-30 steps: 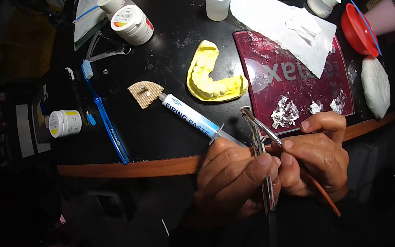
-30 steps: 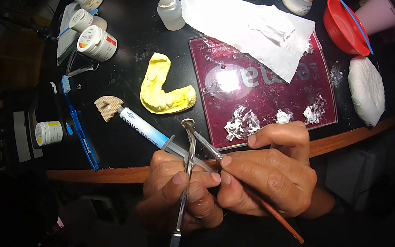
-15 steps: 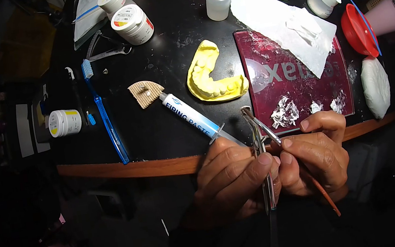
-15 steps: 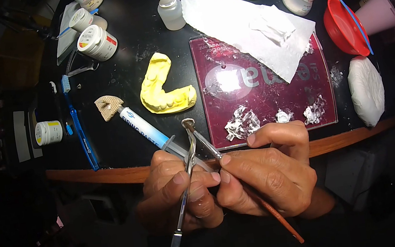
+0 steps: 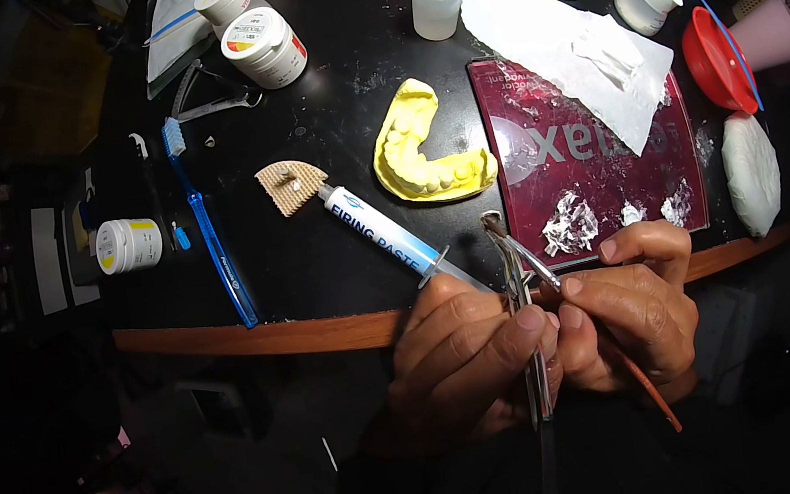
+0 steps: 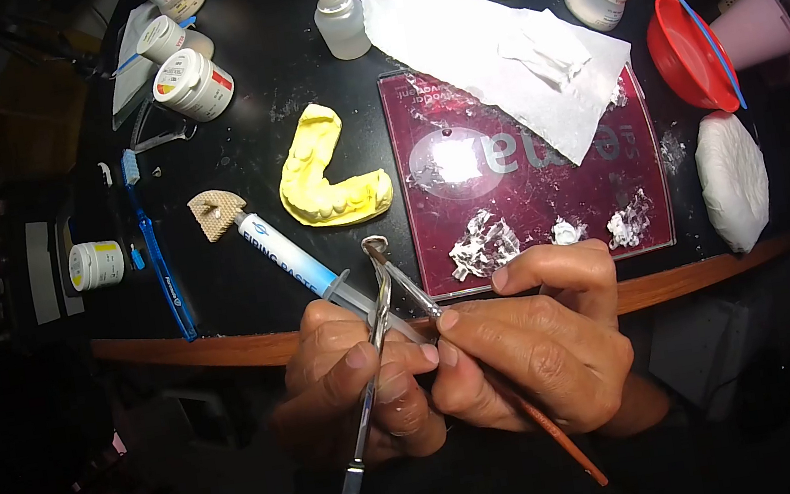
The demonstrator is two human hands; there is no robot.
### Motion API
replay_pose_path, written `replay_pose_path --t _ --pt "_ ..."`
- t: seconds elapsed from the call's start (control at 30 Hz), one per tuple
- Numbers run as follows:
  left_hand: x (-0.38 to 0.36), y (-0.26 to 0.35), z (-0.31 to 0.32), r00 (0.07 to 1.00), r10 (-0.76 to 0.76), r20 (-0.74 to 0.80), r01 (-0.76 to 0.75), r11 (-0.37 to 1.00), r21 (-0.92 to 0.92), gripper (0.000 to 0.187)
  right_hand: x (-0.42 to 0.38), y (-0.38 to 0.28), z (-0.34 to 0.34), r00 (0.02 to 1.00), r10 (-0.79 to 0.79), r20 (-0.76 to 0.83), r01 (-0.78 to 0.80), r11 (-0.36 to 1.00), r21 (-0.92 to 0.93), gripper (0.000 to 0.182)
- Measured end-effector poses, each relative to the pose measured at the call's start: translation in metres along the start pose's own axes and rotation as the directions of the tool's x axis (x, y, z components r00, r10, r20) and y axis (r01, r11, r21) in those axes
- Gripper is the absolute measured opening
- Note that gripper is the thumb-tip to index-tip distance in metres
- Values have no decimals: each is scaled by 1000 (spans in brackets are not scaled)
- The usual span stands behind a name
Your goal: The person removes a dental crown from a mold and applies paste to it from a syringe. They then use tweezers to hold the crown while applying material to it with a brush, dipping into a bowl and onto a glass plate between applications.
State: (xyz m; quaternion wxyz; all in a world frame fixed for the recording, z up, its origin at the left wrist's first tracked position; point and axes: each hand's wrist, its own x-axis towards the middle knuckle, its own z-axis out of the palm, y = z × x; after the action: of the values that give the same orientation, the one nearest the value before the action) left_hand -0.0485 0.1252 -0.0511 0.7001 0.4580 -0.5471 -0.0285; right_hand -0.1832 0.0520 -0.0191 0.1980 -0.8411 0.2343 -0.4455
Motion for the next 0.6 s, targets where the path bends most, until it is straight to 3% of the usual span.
replay_pose_path --t 0.23,0.6 --pt "-2 -2 5 998 14 -54 -15 1000 -16 42 0 0 0 1000 -6 -5 6 1000 -1 18" --pt "-3 -3 -1 1000 18 2 -18 1000 -19 44 0 -1 -1 1000 0 -5 0 1000 -2 15"
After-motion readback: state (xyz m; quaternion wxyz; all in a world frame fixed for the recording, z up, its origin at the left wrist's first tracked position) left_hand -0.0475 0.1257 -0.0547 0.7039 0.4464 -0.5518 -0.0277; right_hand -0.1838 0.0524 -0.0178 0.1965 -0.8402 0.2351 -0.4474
